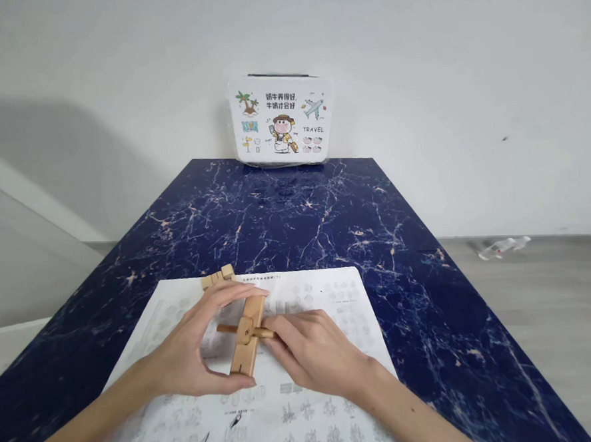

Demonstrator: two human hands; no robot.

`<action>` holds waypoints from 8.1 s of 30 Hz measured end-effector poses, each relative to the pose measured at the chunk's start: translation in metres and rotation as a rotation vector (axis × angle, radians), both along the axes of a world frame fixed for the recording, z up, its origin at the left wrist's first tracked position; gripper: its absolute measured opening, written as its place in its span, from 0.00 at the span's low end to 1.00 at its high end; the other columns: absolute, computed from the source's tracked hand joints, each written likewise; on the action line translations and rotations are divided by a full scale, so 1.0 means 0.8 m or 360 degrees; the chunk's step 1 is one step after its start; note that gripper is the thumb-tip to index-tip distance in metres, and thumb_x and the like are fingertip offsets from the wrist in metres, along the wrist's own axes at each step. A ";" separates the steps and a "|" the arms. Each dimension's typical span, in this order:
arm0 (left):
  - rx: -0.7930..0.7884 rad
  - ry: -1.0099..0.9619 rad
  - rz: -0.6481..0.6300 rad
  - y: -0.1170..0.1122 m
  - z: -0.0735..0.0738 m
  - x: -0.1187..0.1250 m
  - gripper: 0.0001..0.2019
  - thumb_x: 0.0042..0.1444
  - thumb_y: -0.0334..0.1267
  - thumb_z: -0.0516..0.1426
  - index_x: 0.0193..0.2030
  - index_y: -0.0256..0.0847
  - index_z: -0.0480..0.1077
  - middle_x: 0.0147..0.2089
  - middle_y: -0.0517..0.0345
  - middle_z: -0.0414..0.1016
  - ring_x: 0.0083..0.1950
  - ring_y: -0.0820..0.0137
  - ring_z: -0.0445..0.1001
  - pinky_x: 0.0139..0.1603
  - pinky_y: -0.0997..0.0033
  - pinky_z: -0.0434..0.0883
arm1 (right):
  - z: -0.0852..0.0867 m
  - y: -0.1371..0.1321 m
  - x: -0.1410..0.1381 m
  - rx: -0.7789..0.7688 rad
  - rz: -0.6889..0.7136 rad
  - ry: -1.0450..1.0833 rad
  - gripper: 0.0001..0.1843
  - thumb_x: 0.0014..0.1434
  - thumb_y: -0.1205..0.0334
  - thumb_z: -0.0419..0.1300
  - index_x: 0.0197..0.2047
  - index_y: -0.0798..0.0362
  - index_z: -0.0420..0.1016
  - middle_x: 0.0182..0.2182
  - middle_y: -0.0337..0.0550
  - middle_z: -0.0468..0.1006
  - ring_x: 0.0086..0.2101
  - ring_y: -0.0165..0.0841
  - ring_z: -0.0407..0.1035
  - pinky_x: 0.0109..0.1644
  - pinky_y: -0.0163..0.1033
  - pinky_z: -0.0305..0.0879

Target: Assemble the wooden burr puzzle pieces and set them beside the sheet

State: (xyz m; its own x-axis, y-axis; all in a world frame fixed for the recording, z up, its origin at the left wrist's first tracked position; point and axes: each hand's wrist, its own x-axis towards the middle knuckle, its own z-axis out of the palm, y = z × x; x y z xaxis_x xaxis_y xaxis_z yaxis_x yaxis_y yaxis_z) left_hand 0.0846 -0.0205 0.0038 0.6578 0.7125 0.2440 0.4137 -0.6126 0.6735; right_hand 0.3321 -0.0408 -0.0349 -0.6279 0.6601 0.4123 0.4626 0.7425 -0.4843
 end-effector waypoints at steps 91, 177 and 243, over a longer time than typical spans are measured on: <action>0.0065 0.0345 0.0168 0.010 -0.029 0.001 0.43 0.57 0.49 0.69 0.74 0.56 0.52 0.69 0.49 0.67 0.70 0.49 0.66 0.67 0.43 0.69 | 0.007 0.020 0.022 -0.0197 -0.0173 0.0088 0.36 0.60 0.62 0.66 0.68 0.46 0.57 0.62 0.55 0.66 0.61 0.49 0.65 0.64 0.57 0.68; -0.1319 -0.0351 -0.0244 0.006 -0.013 0.008 0.31 0.51 0.46 0.72 0.61 0.45 0.72 0.55 0.50 0.78 0.55 0.54 0.78 0.59 0.48 0.73 | 0.019 0.002 0.004 -0.1103 0.0195 0.0779 0.37 0.55 0.59 0.77 0.65 0.32 0.73 0.64 0.43 0.74 0.24 0.21 0.67 0.27 0.31 0.71; -0.1141 -0.0800 0.0104 0.000 -0.010 0.018 0.35 0.46 0.41 0.77 0.60 0.54 0.71 0.68 0.52 0.72 0.60 0.54 0.76 0.57 0.56 0.75 | 0.003 -0.012 -0.023 -0.0498 -0.0122 0.0519 0.03 0.71 0.61 0.57 0.47 0.49 0.68 0.27 0.32 0.71 0.25 0.28 0.64 0.29 0.34 0.60</action>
